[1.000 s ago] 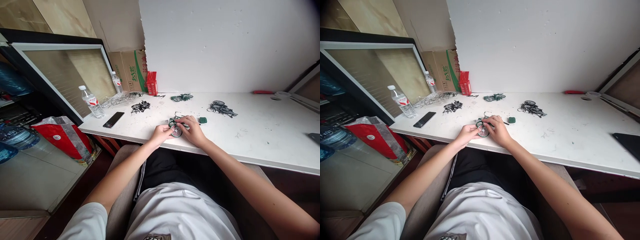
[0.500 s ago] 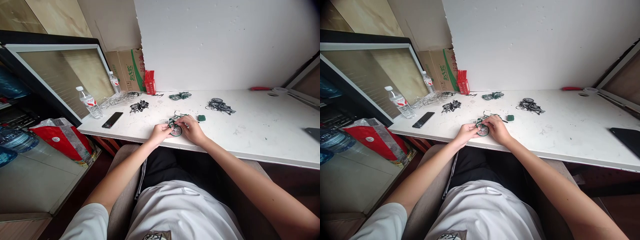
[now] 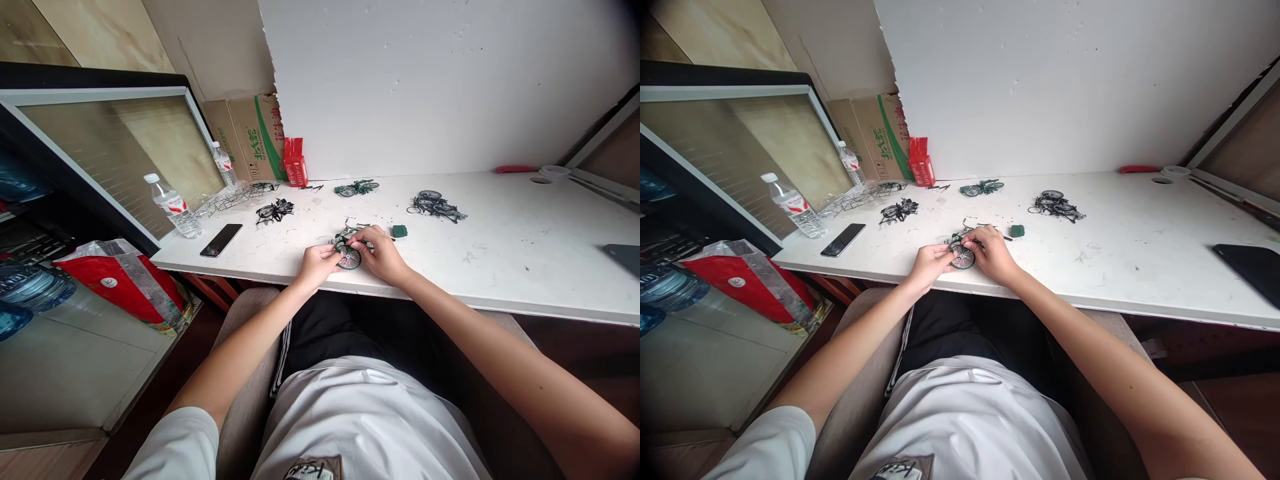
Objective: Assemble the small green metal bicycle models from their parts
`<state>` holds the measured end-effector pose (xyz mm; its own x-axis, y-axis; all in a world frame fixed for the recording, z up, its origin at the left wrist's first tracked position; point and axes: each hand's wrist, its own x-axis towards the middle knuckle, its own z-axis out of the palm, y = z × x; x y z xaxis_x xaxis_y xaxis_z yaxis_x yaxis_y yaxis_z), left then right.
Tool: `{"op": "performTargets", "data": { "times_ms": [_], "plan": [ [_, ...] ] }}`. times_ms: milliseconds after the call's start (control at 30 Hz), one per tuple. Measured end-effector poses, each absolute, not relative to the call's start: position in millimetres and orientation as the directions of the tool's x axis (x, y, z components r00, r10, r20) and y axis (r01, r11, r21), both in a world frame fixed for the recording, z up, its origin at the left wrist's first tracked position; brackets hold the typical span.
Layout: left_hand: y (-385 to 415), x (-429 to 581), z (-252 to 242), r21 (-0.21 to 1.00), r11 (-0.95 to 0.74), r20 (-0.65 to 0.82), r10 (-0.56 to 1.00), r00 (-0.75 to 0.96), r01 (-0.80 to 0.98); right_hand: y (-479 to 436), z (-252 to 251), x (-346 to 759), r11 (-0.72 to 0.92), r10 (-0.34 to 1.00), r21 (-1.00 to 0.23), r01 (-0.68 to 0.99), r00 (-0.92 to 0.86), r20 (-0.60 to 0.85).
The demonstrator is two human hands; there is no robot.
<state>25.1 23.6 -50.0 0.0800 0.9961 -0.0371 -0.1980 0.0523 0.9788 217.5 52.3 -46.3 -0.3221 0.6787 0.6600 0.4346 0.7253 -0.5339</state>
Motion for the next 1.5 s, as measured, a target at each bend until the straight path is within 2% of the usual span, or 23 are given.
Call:
{"op": "performTargets", "data": {
  "times_ms": [233, 433, 633, 767, 1333, 1500],
  "plan": [
    [22, 26, -50, 0.977, 0.053, -0.038, 0.996, 0.076, -0.208, 52, -47, 218, 0.723, 0.681, -0.534, 0.438, -0.328, 0.654],
    [25, 22, -52, 0.969, 0.074, -0.058, 0.996, 0.073, -0.236, 53, -49, 219, 0.683, 0.725, -0.587, 0.434, -0.309, 0.615],
    [22, 14, -46, 0.962, 0.078, -0.005, 0.963, 0.27, -0.262, 58, -52, 219, 0.658, 0.748, -0.633, 0.408, -0.254, 0.613],
    [23, 13, -47, 0.965, 0.061, 0.026, 0.946, 0.323, -0.256, 58, -53, 219, 0.653, 0.75, -0.633, 0.415, -0.24, 0.617],
    [19, 21, -48, 0.971, 0.003, 0.057, 0.968, 0.243, -0.24, 57, -50, 220, 0.635, 0.764, -0.656, 0.408, -0.212, 0.609],
    [16, 19, -44, 0.957, 0.09, -0.008, 0.958, 0.286, -0.275, 56, -50, 220, 0.639, 0.757, -0.635, 0.435, -0.205, 0.621]
  ]
}}
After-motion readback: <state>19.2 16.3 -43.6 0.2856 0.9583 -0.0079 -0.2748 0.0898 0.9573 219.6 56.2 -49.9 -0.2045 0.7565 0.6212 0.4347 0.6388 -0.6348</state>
